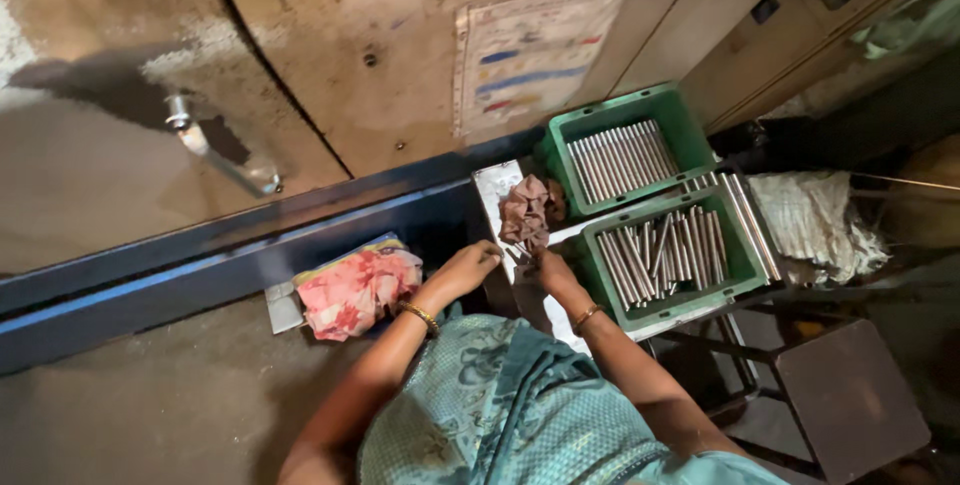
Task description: The person repeatedly picks up metal rods from green bins, wipes them with a cloth, and uses them to scrape and wipe a dirty area on a machine door. The person opens and closes the machine door during the process and returns the rods to the bins.
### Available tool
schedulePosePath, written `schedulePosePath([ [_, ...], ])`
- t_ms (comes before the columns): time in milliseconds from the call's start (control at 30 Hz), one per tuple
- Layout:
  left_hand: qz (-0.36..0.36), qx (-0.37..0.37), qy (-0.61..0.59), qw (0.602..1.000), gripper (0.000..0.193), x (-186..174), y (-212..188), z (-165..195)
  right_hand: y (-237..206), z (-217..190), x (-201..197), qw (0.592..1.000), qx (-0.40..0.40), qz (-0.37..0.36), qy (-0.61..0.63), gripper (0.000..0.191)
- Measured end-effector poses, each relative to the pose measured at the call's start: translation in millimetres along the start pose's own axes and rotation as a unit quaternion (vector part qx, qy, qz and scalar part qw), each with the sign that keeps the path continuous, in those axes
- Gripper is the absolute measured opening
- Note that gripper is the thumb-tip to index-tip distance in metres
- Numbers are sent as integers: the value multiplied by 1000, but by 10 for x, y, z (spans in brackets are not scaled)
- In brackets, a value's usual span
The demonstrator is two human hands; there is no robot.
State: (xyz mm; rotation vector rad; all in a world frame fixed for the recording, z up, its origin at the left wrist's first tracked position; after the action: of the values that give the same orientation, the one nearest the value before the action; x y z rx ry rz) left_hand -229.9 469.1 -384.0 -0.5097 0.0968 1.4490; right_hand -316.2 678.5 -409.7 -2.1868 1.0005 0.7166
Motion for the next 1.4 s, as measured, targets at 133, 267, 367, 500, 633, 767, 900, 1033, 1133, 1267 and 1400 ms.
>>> schedulePosePath([
  [133,-23,28,39,999,38,30,184,355,115,80,-177,998,-41,33,21,32],
  [267,-24,25,93,995,36,89,453,729,105,191,-542,930,53,0,364,28],
  [367,-31,76,257,963,30,272,731,968,188,253,-1100,896,55,19,441,29],
  [500,-16,187,307,933,52,602,1087,1130,560,283,-1869,903,21,125,410,31],
  [633,-4,228,395,890,62,795,1370,1108,998,253,-2326,922,-25,159,353,37],
  [767,5,225,478,849,52,844,1503,1024,1261,257,-2547,954,4,233,189,37],
  [900,21,241,451,859,51,873,1536,948,1359,352,-2617,968,49,244,38,41],
  [1033,27,241,474,847,55,884,1541,912,1349,474,-2499,964,106,222,-105,35],
  [1133,17,226,461,858,54,916,1562,884,1328,562,-2394,959,124,204,-154,27],
  [1267,-3,200,401,894,50,942,1605,829,1347,618,-2350,951,93,212,-203,34],
  [1400,-1,250,424,870,52,876,1631,848,1365,605,-2357,951,86,200,-220,32],
])
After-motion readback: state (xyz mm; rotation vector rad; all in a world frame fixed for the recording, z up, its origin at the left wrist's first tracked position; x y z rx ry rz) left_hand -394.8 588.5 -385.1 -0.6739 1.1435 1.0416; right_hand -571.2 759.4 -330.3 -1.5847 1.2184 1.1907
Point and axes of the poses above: each hand's wrist, its own y-axis towards the middle knuckle, its own x-axis out of the palm, z = x × y, the point moved 1 cm from there along y, towards the middle knuckle, and after that the axes turned 6 degrees about -x, right-handed, at the moved point
